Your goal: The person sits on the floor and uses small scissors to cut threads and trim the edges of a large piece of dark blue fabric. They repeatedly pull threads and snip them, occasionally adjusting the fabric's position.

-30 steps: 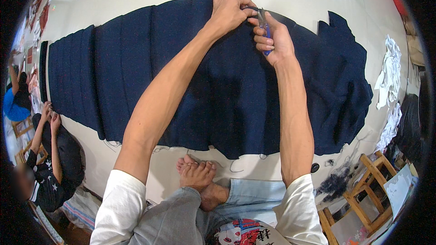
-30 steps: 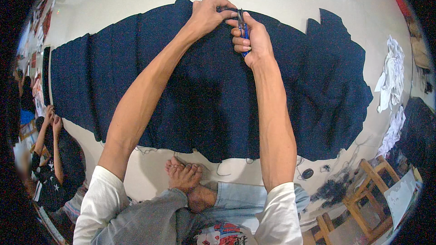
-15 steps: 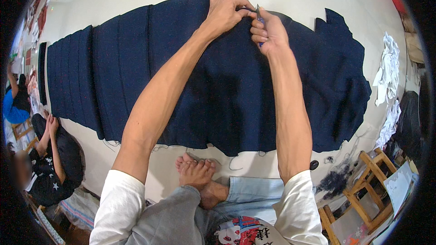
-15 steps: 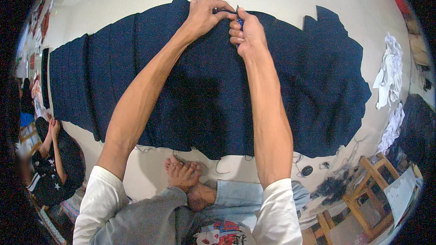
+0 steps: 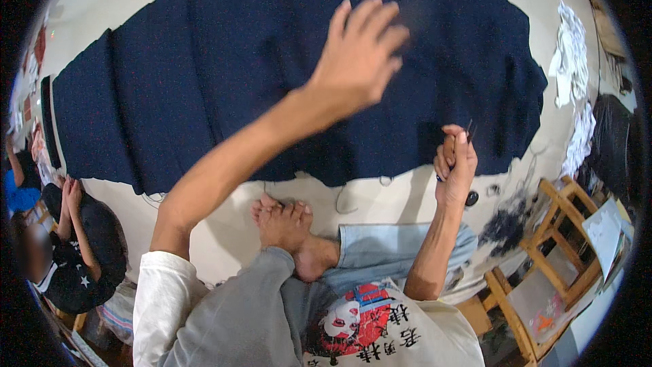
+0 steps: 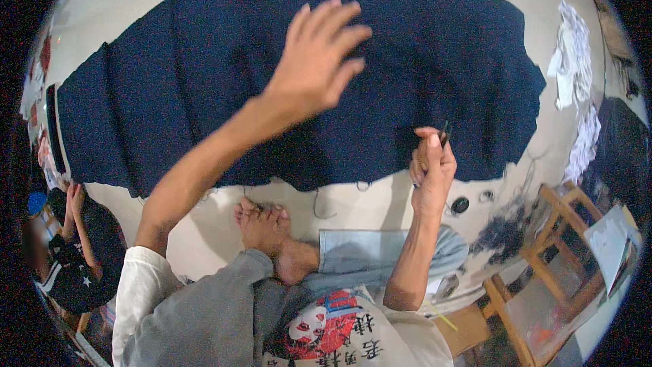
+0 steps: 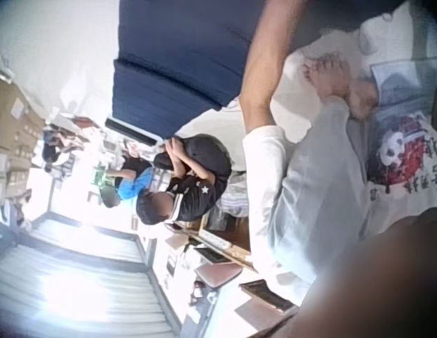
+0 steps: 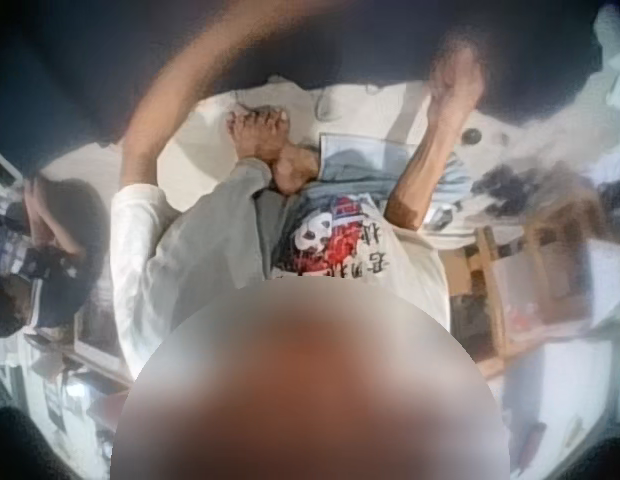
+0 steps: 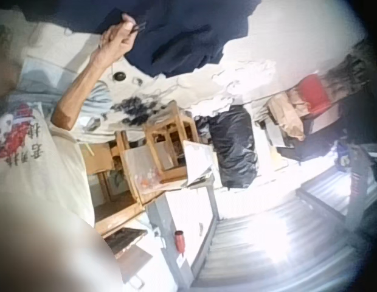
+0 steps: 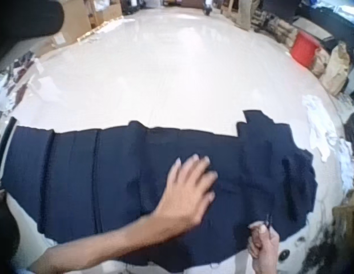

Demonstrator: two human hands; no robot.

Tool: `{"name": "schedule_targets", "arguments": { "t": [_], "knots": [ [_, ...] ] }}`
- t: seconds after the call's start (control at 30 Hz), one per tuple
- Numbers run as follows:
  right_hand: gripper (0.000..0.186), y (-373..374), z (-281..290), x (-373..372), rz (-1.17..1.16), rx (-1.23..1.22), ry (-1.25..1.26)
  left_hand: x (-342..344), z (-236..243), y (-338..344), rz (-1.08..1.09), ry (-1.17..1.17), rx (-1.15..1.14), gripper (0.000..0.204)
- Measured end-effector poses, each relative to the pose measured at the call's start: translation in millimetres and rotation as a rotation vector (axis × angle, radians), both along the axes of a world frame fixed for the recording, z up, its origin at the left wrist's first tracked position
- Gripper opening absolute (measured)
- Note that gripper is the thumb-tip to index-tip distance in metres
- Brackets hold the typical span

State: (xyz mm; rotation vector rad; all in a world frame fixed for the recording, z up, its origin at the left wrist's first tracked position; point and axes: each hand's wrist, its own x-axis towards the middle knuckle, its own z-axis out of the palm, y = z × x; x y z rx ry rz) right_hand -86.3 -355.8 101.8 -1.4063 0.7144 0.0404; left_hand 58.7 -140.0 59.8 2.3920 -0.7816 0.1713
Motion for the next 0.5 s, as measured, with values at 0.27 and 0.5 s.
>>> {"name": "schedule_targets", "arguments": {
  "t": [0.27, 0.5],
  "knots": [
    [0.018, 22.7, -13.8, -113.5, 0.462, -0.722, -0.09, -193.6, 17.1, 3.6, -0.11, 0.582, -0.232, 0.038],
    [0.015, 53.9, -38.7, -151.9, 0.358, -0.674, 0.005, -255.9, -13.6, 2.3, 0.031, 1.388, -0.55, 0.031]
  ]
}}
